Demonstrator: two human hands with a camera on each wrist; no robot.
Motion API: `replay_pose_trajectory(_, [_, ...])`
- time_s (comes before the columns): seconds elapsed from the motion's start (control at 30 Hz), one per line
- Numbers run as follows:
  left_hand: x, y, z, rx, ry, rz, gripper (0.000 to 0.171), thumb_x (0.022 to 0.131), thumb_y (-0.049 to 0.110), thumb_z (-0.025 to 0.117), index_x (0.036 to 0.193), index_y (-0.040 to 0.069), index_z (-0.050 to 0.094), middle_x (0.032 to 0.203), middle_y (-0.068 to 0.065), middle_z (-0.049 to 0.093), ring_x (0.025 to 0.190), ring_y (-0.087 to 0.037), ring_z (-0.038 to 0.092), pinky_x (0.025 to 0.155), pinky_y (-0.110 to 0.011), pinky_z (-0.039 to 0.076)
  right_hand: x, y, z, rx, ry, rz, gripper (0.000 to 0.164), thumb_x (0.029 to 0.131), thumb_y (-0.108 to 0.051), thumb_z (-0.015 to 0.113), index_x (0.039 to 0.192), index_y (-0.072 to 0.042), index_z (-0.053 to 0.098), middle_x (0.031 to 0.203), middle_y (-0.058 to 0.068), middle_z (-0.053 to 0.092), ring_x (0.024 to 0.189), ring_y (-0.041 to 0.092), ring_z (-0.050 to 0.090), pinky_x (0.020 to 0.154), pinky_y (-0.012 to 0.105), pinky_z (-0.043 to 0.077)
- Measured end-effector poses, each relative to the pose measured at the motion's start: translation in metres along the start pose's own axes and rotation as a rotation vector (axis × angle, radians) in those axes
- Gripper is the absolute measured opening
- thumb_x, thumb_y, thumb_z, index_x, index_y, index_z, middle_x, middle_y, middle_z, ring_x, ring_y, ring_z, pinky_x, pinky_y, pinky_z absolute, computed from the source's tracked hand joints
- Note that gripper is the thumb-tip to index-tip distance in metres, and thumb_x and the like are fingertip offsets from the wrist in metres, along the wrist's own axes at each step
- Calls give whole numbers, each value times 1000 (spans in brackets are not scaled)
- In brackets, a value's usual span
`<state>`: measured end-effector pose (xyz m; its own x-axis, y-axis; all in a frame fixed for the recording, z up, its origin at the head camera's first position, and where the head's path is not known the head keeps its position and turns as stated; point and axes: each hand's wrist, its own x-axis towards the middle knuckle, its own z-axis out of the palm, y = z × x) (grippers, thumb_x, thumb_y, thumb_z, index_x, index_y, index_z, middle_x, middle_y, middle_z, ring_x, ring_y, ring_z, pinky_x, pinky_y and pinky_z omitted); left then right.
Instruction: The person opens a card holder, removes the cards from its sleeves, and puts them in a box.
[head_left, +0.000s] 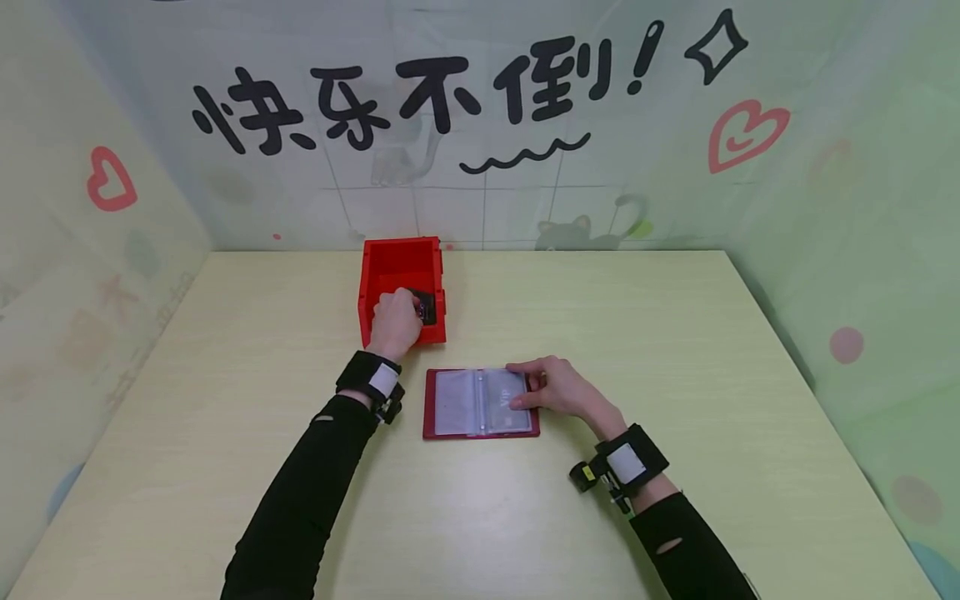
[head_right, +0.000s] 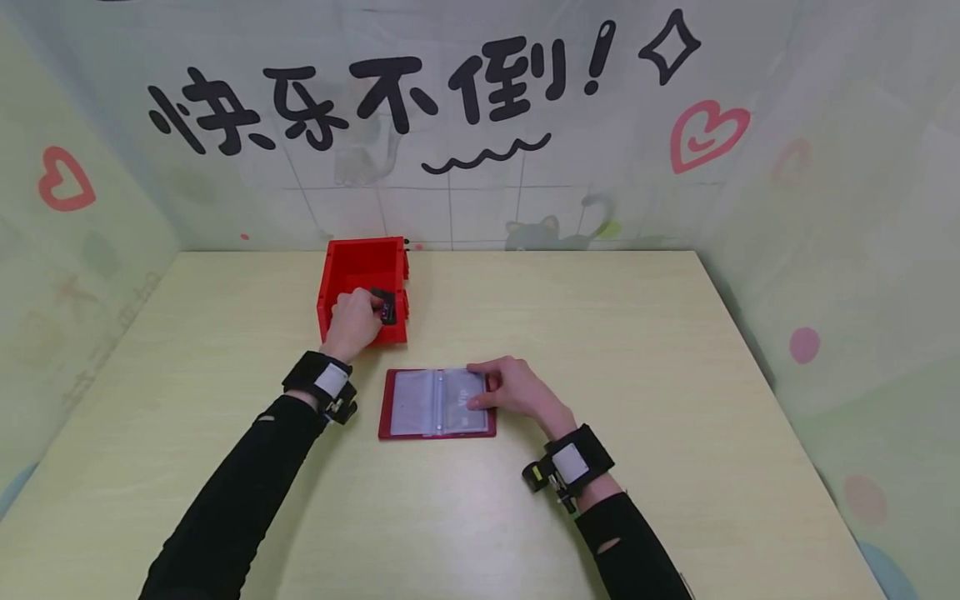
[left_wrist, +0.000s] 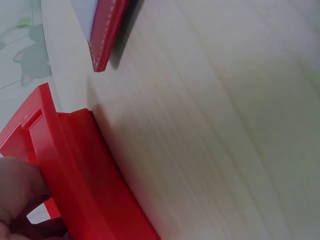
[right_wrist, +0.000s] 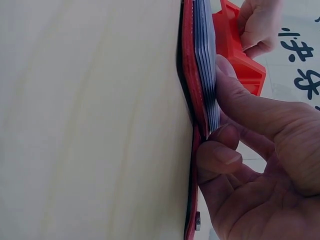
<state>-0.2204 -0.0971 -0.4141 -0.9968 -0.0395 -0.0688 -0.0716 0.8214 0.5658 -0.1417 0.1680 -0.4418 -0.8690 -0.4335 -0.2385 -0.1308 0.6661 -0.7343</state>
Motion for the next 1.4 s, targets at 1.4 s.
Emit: replay_pose_trajectory(1.4, [-66, 0, 13, -113, -74, 373, 21, 93, 3, 63, 113, 4, 70, 111, -14, 63, 99, -27, 57, 87, -36, 56, -1, -1, 1, 14, -6, 29, 59, 87, -22, 80, 140, -9, 60, 75, 3, 43, 71, 17, 46, 58, 23, 33])
